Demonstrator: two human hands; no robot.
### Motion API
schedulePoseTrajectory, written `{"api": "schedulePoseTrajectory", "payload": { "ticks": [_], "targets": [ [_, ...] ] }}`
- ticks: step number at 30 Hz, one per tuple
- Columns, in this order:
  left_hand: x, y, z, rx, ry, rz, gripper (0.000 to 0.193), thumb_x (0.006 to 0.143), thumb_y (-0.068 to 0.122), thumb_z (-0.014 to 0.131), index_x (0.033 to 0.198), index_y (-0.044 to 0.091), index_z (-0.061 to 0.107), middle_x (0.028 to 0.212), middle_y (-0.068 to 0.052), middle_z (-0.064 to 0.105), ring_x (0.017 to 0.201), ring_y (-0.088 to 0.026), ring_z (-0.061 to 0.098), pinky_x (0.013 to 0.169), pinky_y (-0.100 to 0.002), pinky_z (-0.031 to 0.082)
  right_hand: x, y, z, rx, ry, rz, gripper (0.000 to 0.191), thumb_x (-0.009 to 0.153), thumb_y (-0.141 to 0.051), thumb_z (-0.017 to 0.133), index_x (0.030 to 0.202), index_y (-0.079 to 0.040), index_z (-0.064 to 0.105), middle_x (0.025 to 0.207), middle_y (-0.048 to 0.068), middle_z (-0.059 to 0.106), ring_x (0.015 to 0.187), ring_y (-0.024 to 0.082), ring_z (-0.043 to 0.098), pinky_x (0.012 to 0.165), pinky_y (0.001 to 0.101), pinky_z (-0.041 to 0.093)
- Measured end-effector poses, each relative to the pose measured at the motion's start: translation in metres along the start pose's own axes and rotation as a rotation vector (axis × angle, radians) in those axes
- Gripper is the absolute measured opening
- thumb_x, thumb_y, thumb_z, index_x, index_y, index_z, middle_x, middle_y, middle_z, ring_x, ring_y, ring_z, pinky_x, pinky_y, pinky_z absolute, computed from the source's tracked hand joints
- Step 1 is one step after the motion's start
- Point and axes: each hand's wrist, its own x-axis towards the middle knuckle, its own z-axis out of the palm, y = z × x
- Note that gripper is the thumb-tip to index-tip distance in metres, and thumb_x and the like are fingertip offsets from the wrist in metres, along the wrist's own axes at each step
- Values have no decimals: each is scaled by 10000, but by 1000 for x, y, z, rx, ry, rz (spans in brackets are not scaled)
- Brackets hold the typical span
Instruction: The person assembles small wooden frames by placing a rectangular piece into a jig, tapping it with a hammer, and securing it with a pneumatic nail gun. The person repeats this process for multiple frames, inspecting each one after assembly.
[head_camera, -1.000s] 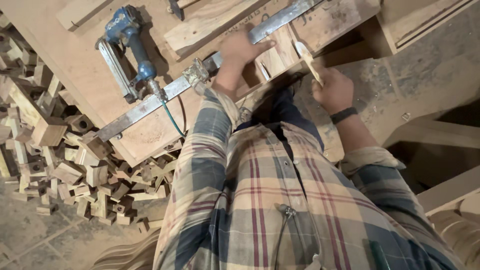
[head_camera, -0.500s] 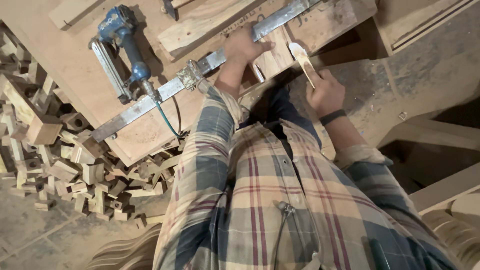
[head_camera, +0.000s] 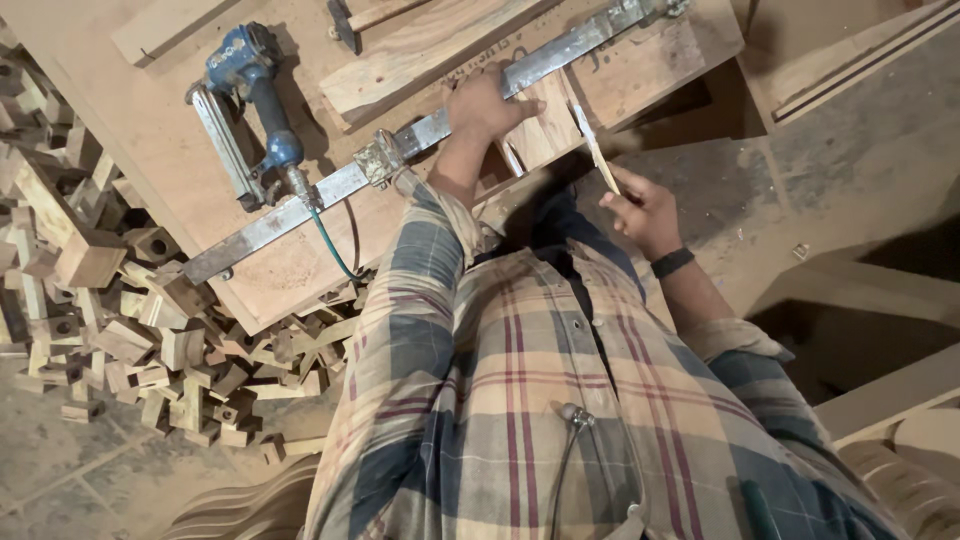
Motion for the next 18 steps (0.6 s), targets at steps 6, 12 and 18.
{"api": "schedulePoseTrajectory", "payload": {
  "ticks": [6,12,18],
  "targets": [
    [-5,-1,-4,57,1,-18,982,670,714,794,1444,178,515,1322,-114,653,1260,-271,596,1125,-508,343,28,-10,5,-57,-34,87,372,963,-116,676,1331,-62,680,856,35,741,505,49,559,432,216,415],
    [-3,0,-2,-13,38,-25,955,628,700,782,1409,205,543,1312,-101,650,1268,-284,570,1094,-508,356,31,-6,1,6,-97,213,364,971,-120,659,1329,-64,702,796,46,722,476,69,510,417,239,365],
    [-4,-5,-7,82,29,-2,888,684,714,772,1334,135,599,1299,-119,663,1280,-279,579,1170,-531,264,30,-9,6,-27,-80,123,378,956,-85,650,1331,-59,693,810,28,716,482,66,509,423,240,381]
  ]
}}
